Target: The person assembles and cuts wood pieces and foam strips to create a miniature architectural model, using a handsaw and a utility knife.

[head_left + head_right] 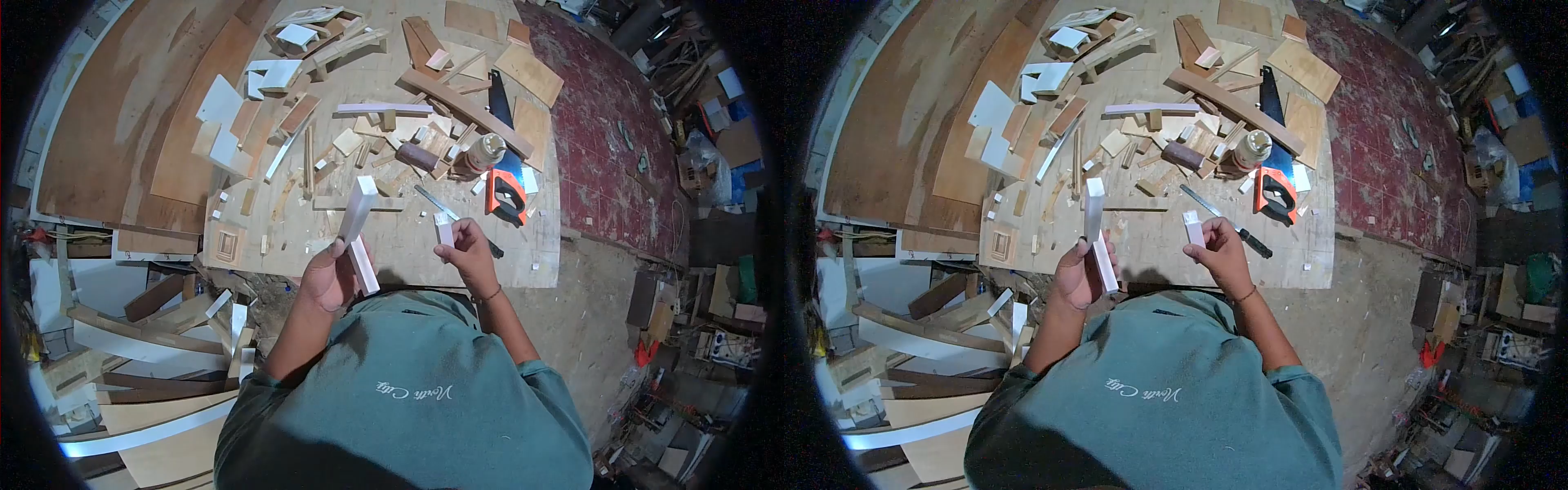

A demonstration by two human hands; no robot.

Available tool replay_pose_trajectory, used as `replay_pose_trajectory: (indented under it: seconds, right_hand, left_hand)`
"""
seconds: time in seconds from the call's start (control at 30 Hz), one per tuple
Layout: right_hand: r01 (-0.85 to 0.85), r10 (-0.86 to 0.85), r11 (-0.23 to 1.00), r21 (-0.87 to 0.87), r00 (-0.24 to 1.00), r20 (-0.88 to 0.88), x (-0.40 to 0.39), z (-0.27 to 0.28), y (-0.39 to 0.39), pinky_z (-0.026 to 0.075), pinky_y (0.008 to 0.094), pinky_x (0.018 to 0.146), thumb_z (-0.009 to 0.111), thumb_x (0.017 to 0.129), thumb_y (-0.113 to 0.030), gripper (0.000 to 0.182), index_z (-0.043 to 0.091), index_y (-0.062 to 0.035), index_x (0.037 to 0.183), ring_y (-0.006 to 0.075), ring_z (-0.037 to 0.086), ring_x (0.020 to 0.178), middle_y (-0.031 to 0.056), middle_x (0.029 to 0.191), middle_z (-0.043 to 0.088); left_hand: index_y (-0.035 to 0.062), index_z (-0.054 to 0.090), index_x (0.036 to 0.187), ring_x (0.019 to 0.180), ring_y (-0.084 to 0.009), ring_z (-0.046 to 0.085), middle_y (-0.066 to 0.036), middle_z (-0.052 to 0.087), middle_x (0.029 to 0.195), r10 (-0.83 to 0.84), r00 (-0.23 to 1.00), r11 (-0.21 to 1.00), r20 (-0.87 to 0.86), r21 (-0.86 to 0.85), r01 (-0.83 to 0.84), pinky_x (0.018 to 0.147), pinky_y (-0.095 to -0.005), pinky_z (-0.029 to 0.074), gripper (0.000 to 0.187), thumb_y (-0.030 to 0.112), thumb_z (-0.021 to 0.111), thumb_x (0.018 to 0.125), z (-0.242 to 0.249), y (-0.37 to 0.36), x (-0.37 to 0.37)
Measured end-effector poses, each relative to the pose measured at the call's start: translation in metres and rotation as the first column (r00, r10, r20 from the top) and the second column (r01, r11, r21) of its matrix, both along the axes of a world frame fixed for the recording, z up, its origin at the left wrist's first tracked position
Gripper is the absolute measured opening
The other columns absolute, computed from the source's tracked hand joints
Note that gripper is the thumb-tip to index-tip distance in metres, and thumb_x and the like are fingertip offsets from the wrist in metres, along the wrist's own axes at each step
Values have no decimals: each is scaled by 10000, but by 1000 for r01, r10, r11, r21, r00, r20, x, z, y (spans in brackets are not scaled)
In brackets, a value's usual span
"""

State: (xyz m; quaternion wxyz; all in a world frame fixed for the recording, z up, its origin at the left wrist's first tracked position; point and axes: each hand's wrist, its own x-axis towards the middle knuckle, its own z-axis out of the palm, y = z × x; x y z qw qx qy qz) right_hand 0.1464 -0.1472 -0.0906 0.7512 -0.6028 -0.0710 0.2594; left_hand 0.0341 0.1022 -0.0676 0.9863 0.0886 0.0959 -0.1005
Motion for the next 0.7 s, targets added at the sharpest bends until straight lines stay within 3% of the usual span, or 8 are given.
replay_pose_trajectory:
  seconds: [0.1, 0.17, 0.23, 0.27, 0.37, 0.5, 0.6, 0.7]
  right_hand:
    - [-4, 4, 1000, -6, 1000, 19, -2, 59, -6, 468, 217, 577, 773, 773, -71, 343, 535, -25, 1015, 82, 555, 705, 23, 826, 589]
    - [-53, 54, 998, -25, 998, 22, -4, 75, -19, 472, 226, 645, 761, 795, -95, 365, 537, -24, 1075, 88, 551, 772, 18, 873, 584]
    - [-66, 62, 997, 28, 988, 139, -6, 82, -27, 470, 243, 743, 734, 827, -103, 304, 537, -32, 1047, 100, 550, 846, 32, 947, 580]
    - [-112, 104, 991, 68, 989, 103, -5, 85, -33, 459, 262, 812, 700, 856, -98, 273, 515, -20, 1041, 112, 545, 907, 49, 995, 571]
    - [-95, 91, 984, 148, 995, 38, -8, 102, -43, 469, 275, 814, 670, 880, -100, 266, 488, -10, 1051, 113, 549, 887, 48, 970, 565]
    - [-133, 120, 983, 124, 987, 104, -6, 100, -67, 495, 295, 808, 603, 921, -99, 246, 462, -9, 1101, 116, 559, 862, 54, 944, 555]
    - [-135, 129, 984, 112, 990, 57, -5, 110, -82, 500, 282, 772, 582, 929, -95, 252, 456, -10, 1131, 108, 562, 856, 56, 942, 556]
    - [-107, 94, 989, 106, 988, 122, -5, 111, -96, 501, 270, 753, 580, 926, -84, 267, 454, -10, 1149, 102, 569, 845, 58, 940, 565]
  left_hand:
    - [18, 525, 1219, 983, -303, 644, -155, 643, 1058, -11, 1000, 1000, 16, 17, 11, 858, -465, 547, 449, 267, 671, 875, -1, -15, 2]
    - [15, 526, 1223, 990, -308, 640, -150, 640, 1066, -3, 1000, 975, 1, 220, 3, 851, -454, 547, 483, 261, 703, 847, 7, -26, 4]
    - [19, 544, 1191, 977, -299, 648, -146, 647, 1044, -14, 999, 971, 29, 239, 7, 849, -450, 547, 439, 232, 705, 844, 20, -39, 11]
    - [22, 563, 1159, 964, -290, 656, -141, 655, 1021, -20, 998, 966, 57, 258, 4, 848, -447, 547, 395, 204, 707, 840, 27, -45, 14]
    - [10, 561, 1158, 967, -287, 659, -164, 656, 1028, 30, 998, 918, 60, 393, -51, 848, -437, 552, 377, 172, 700, 846, 40, -64, 19]
    - [-3, 555, 1162, 969, -282, 661, -172, 656, 1033, -14, 995, 897, 98, 440, -31, 853, -431, 552, 365, 138, 689, 853, 44, -84, 31]
    - [-11, 554, 1155, 954, -272, 664, -170, 659, 1020, -55, 994, 864, 95, 504, 0, 855, -418, 551, 359, 131, 688, 853, 50, -101, 38]
    - [-13, 553, 1125, 932, -292, 669, -185, 664, 995, -48, 998, 794, 36, 608, 16, 857, -428, 545, 440, 210, 751, 801, 51, -116, 44]
